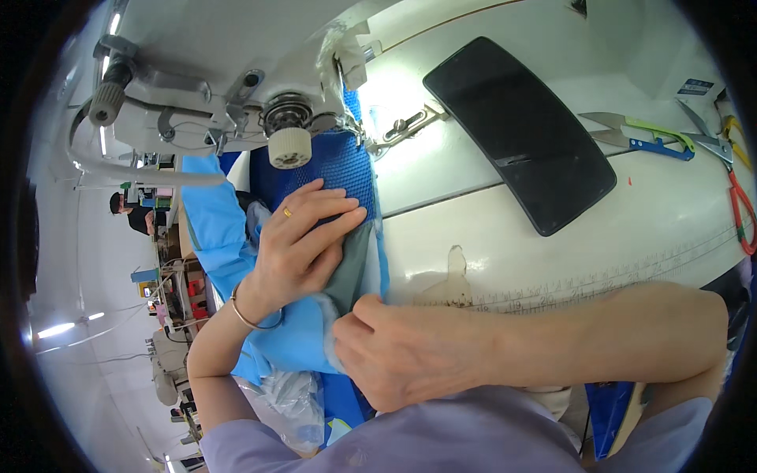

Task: The person aligns a blue mesh fabric strip along the edge of a light blue bag and sews it using a sewing machine. They repeatedly adjust the fabric and rotate the bag to guide the material under the needle, ensuring the seam is straight.

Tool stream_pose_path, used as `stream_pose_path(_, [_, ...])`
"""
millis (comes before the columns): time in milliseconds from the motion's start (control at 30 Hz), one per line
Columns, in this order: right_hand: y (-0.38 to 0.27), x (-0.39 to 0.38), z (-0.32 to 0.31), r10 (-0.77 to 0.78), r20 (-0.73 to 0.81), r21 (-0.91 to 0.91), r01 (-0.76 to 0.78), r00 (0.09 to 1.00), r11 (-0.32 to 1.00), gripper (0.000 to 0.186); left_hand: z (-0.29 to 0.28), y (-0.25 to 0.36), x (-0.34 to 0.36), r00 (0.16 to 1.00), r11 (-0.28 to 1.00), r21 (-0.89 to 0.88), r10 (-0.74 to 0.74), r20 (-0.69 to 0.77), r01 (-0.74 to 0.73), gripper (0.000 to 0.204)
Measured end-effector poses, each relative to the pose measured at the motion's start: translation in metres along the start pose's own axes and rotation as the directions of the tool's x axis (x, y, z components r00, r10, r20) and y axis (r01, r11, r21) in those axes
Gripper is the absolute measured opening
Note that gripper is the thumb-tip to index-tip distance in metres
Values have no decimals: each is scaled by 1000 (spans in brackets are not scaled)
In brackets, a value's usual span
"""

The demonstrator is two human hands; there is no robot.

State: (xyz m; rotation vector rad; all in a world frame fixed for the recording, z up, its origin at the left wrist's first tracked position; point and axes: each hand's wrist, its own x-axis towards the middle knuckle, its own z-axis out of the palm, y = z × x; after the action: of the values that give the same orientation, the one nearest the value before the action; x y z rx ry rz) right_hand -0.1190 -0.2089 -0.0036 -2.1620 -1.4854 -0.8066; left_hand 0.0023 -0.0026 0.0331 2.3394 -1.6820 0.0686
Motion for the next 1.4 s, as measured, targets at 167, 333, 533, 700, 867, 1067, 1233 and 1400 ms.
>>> stream_pose_path(167, [1,-3,8,7,-52,34,-5,999,999,17,-7,6,14,998,996,89,-1,64,-5,46])
stream_pose_path(333, [19,-5,1,49,-138,94,-36,989,995,20,3,-5,13,994,992,79,100,-40,-97,34])
stream_pose_path(533, [71,-22,6,466,-193,-103,-491,863,865,16,8,-10,9,979,994,59,98,-179,-89,24])
stream_pose_path(700, [65,-19,14,498,-133,-7,-503,857,864,14,11,-12,5,966,998,12,61,-251,-60,24])
stream_pose_path(867, [70,-17,18,420,-82,-89,-426,904,900,14,14,-1,2,969,994,-88,-76,-234,57,27])
stream_pose_path(1067, [66,-16,13,332,-15,-243,-326,943,914,17,29,13,-13,961,981,-114,-179,-210,158,38])
stream_pose_path(1233, [67,-17,15,297,1,-293,-284,955,913,18,31,5,-19,978,998,-31,-53,-204,48,46])
stream_pose_path(1400, [68,-16,6,266,47,-262,-245,963,933,16,29,1,-18,980,1000,14,5,-198,-3,45])
